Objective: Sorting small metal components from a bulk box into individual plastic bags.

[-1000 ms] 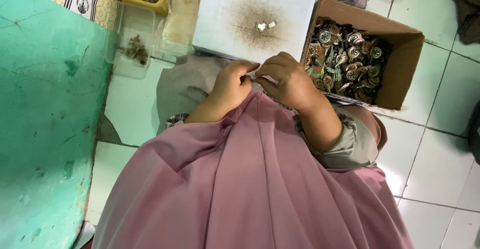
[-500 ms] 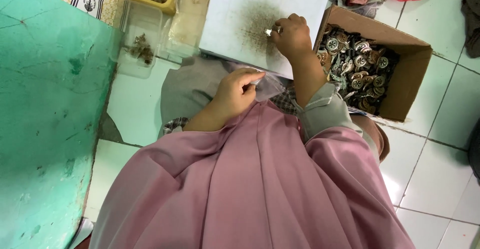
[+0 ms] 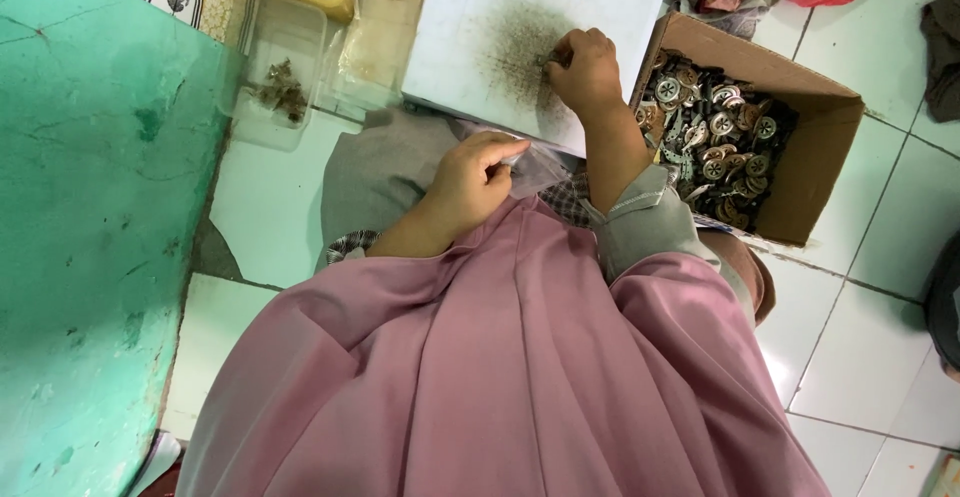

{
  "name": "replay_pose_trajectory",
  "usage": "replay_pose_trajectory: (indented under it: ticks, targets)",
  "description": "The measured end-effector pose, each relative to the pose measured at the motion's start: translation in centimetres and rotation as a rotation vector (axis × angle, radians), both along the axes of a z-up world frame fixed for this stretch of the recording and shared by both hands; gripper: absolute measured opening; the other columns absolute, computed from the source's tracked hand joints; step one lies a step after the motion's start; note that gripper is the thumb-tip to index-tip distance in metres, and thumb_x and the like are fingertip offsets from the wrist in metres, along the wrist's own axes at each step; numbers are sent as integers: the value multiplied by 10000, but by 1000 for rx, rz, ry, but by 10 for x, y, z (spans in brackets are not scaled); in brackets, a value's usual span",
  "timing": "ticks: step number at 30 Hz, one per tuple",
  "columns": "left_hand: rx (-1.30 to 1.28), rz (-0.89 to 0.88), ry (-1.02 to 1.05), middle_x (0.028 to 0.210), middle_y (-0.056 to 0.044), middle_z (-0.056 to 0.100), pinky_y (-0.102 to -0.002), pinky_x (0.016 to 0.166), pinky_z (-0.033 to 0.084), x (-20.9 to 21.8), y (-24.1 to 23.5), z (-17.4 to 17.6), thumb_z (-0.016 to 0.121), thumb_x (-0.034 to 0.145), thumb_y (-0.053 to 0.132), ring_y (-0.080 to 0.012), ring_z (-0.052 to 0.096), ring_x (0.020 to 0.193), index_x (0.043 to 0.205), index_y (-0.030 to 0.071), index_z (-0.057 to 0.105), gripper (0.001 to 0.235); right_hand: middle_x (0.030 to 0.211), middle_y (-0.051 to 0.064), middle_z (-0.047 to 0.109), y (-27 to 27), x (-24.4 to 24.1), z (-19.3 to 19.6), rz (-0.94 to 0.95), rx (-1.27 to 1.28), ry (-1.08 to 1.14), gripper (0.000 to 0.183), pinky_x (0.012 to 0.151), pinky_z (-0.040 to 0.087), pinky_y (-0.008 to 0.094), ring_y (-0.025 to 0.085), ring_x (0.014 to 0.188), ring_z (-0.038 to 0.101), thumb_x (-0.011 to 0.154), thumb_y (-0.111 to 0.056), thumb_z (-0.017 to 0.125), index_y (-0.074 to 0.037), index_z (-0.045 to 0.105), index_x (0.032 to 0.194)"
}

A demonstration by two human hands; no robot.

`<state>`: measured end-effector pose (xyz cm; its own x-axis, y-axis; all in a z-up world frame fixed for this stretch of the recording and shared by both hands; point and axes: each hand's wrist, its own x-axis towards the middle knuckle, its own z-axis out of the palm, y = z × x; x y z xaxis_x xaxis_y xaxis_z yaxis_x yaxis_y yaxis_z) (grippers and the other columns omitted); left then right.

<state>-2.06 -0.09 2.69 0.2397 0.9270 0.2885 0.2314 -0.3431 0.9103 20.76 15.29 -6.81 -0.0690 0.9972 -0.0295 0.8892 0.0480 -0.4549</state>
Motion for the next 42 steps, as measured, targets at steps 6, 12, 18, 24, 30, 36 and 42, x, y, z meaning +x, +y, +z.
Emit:
replay_pose_trajectory:
  ticks: [6, 12, 18, 24, 30, 36, 42]
  targets:
    - [18, -4, 11, 1087, -135, 723, -253, 597, 486, 3, -1, 1, 629, 773, -126, -166, 604, 722, 1156, -25, 721, 407, 848, 49, 659, 0, 10, -3, -58, -108, 252, 83, 677, 537, 307, 163, 731, 610, 880, -53, 753, -64, 674, 905]
    - [-1, -18, 9, 1059, -106, 708, -252, 597, 470, 7, -2, 4, 632, 785, -120, -158, 579, 708, 1171, -19, 720, 408, 848, 48, 593, -1, 24, -9, -2, 70, 296, 82, 606, 474, 278, 131, 679, 508, 835, 18, 749, -35, 686, 845]
    - [-9, -24, 43, 1100, -129, 708, -248, 591, 479, 8, -1, 2, 635, 786, -121, -154, 590, 708, 1176, -22, 717, 410, 871, 117, 679, -4, 12, -2, 46, 239, 104, 117, 710, 557, 398, 281, 766, 626, 800, 40, 733, -27, 649, 847]
    - [42, -2, 30, 1075, -126, 721, -254, 585, 477, 8, 0, -7, 640, 763, -131, -167, 595, 704, 1154, -23, 718, 413, 942, 146, 703, -2, 7, 2, 126, 224, 171, 176, 752, 564, 383, 288, 810, 653, 783, 63, 727, 10, 678, 944]
    - [-34, 6, 50, 1147, -142, 711, -243, 612, 512, 6, 1, -6, 655, 779, -112, -169, 645, 764, 1172, -14, 724, 411, 850, 40, 679, -7, 13, 3, 34, -29, 400, 197, 685, 552, 260, 134, 727, 617, 848, 88, 697, -60, 680, 978]
    - [-23, 11, 9, 1091, -95, 720, -250, 634, 497, 10, 3, -3, 637, 799, -129, -161, 631, 745, 1147, -8, 716, 376, 921, 134, 672, -100, 4, 106, 213, 208, 786, 205, 609, 483, 201, 131, 698, 573, 944, 215, 722, 50, 627, 1021]
    - [-53, 62, 140, 1046, -93, 752, -402, 914, 589, 28, 0, -2, 630, 835, -47, -296, 719, 1032, 1131, 81, 780, 356, 888, 230, 723, -151, -5, 175, 561, 457, 330, 105, 692, 610, 396, 361, 803, 715, 838, 139, 751, 57, 754, 904]
